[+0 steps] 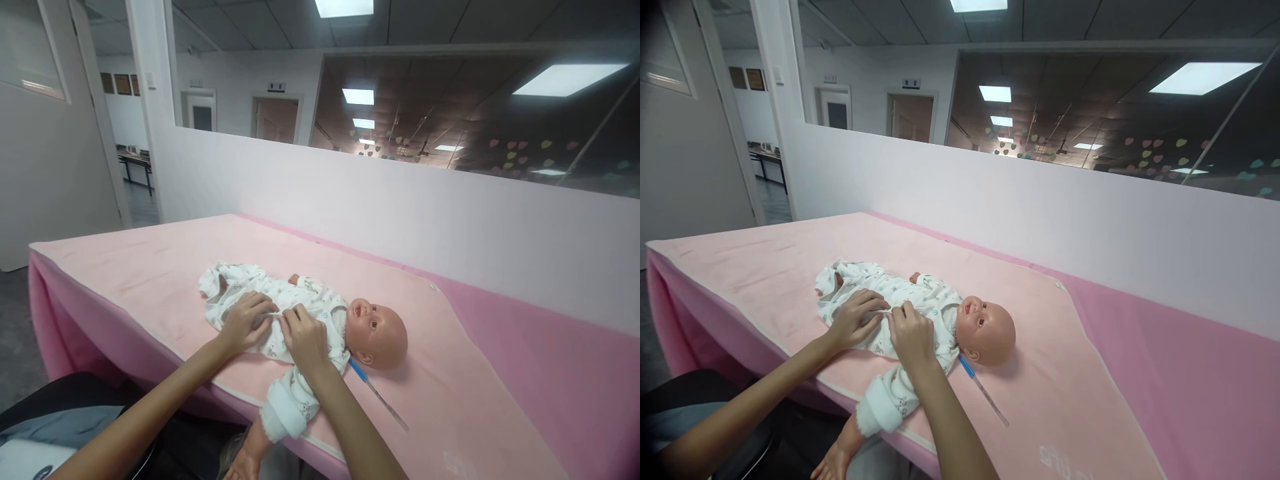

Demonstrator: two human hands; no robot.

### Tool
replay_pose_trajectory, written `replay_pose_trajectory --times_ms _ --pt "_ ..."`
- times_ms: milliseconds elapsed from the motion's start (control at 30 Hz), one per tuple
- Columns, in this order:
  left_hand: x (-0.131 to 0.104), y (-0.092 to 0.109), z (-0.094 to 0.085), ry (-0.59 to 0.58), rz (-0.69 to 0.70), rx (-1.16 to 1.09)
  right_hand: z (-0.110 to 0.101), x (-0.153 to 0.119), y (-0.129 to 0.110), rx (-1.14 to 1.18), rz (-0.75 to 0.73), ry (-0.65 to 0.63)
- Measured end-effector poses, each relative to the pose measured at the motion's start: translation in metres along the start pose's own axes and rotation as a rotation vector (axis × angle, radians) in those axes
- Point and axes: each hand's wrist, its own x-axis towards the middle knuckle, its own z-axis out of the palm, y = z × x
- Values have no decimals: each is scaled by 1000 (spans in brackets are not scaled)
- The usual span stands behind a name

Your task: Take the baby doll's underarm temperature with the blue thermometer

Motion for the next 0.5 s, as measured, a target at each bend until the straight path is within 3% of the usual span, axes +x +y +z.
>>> replay_pose_trajectory --times_ms 500 --pt "0 -2 2 -16 66 -15 -1 0 -2 -66 34 -55"
